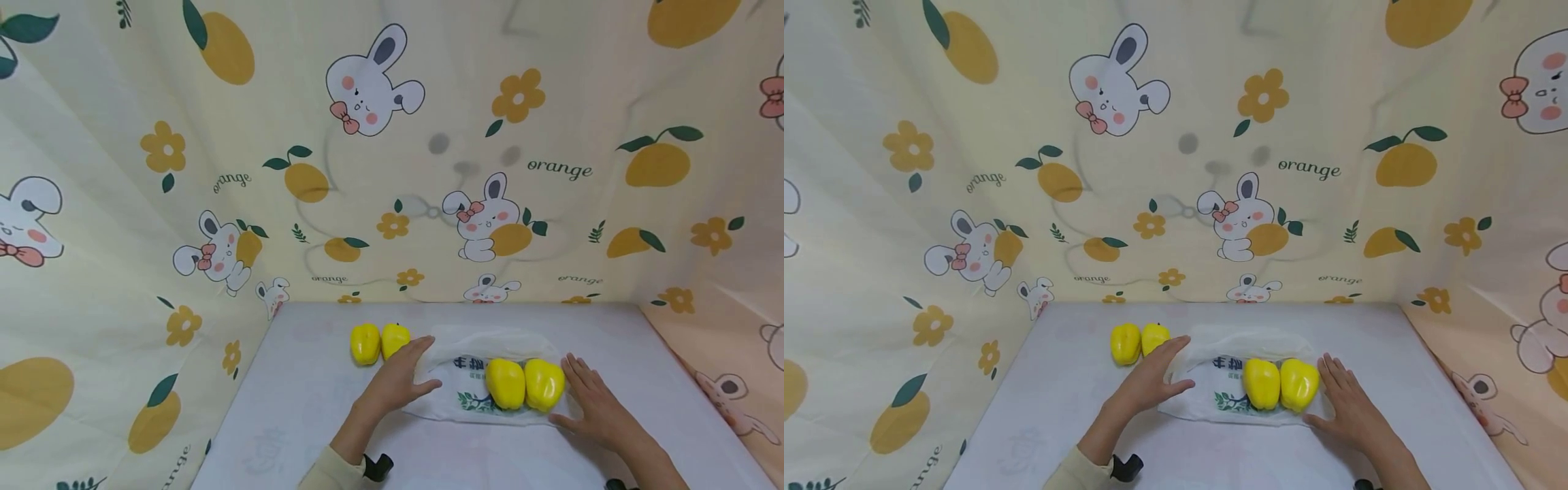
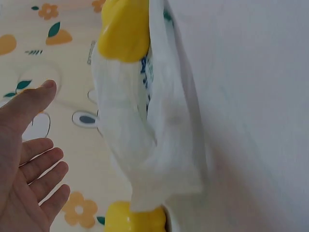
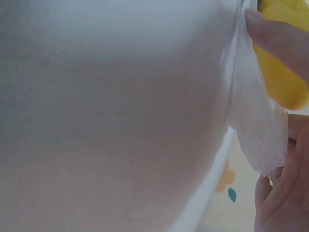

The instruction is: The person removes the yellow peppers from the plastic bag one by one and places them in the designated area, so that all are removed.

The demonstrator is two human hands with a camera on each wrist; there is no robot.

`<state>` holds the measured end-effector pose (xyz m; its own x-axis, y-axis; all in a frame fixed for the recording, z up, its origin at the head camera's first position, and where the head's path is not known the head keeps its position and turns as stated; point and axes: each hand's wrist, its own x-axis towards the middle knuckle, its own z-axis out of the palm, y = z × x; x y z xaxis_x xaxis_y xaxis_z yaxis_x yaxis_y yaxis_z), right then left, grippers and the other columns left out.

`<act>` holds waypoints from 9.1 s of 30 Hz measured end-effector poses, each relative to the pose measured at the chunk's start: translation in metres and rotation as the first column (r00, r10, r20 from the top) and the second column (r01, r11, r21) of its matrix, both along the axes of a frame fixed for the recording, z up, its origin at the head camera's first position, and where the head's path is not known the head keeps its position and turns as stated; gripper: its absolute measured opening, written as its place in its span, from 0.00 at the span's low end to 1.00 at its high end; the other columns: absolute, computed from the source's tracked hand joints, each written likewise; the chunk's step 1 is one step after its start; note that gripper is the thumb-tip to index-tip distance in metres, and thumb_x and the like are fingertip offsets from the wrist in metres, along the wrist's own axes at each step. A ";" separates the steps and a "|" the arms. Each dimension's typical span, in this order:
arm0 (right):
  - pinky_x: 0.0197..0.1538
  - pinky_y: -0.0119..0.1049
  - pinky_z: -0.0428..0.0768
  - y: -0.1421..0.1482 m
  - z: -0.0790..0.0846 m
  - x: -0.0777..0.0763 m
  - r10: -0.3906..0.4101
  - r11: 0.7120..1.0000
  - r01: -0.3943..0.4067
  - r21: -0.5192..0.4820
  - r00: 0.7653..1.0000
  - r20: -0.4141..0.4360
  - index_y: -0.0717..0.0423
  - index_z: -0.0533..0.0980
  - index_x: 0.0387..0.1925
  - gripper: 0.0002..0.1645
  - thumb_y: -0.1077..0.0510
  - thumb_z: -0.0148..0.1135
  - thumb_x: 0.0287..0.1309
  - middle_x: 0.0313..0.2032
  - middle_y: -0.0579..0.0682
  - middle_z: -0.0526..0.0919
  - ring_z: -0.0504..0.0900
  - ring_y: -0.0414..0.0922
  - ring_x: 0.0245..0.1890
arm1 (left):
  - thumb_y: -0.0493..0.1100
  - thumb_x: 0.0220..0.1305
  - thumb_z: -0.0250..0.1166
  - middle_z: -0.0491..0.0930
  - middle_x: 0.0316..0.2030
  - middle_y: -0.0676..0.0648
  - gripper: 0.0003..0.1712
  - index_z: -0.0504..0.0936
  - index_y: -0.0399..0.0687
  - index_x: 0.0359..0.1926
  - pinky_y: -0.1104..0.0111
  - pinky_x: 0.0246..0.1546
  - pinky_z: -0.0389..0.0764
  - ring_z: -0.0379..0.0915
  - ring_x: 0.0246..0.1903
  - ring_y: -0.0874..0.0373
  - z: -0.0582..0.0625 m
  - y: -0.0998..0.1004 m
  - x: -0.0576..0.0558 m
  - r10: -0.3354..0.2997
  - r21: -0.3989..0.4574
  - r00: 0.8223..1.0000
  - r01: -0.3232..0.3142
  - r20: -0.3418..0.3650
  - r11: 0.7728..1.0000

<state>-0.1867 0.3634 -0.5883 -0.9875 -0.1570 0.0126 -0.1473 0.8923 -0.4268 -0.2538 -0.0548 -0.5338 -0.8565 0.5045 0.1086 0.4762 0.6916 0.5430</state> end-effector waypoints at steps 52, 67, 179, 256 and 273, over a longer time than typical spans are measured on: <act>0.82 0.66 0.32 0.003 -0.004 0.000 0.022 0.999 -0.022 -0.028 1.000 0.014 0.71 0.49 0.83 0.79 0.38 0.85 0.45 0.82 0.73 0.47 0.46 0.74 0.80 | 0.69 0.66 0.71 0.62 0.80 0.60 0.53 0.60 0.61 0.84 0.69 0.77 0.67 0.59 0.78 0.65 -0.026 0.102 0.005 -0.182 -0.148 0.982 0.171 -0.058 0.974; 0.81 0.68 0.35 0.001 -0.003 -0.001 0.009 1.000 -0.009 -0.018 1.000 0.012 0.71 0.50 0.82 0.79 0.38 0.86 0.44 0.82 0.73 0.47 0.47 0.74 0.80 | 0.69 0.63 0.74 0.65 0.79 0.60 0.54 0.63 0.58 0.82 0.72 0.76 0.67 0.62 0.77 0.66 -0.034 0.118 0.003 -0.160 -0.197 0.982 0.137 -0.101 0.971; 0.81 0.68 0.33 0.003 -0.001 -0.004 0.018 1.000 -0.018 0.003 1.000 0.015 0.72 0.48 0.82 0.82 0.33 0.84 0.43 0.82 0.74 0.46 0.43 0.74 0.81 | 0.44 0.62 0.82 0.68 0.76 0.44 0.53 0.62 0.48 0.81 0.50 0.75 0.73 0.69 0.73 0.46 0.023 -0.050 -0.012 0.055 0.183 0.995 -0.039 -0.083 0.982; 0.80 0.72 0.39 0.004 0.000 -0.007 0.010 1.000 -0.011 0.007 0.999 0.039 0.71 0.48 0.83 0.82 0.34 0.84 0.43 0.82 0.73 0.46 0.43 0.74 0.81 | 0.37 0.63 0.79 0.64 0.76 0.32 0.52 0.60 0.35 0.81 0.46 0.76 0.70 0.68 0.73 0.35 -0.024 -0.212 -0.074 0.201 0.103 0.973 -0.213 0.116 0.972; 0.80 0.71 0.39 0.004 -0.002 -0.006 0.009 1.000 -0.010 0.011 0.999 0.035 0.71 0.50 0.82 0.81 0.34 0.85 0.42 0.82 0.73 0.47 0.44 0.74 0.81 | 0.38 0.62 0.80 0.64 0.78 0.36 0.54 0.60 0.42 0.83 0.44 0.76 0.69 0.65 0.75 0.36 -0.035 -0.206 -0.080 0.245 0.060 0.956 -0.257 0.160 0.965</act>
<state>-0.1931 0.3672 -0.5898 -0.9858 -0.1661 -0.0240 -0.1407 0.8958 -0.4217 -0.3340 -0.2606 -0.5686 -0.9639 0.2663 0.0003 0.2020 0.7306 0.6523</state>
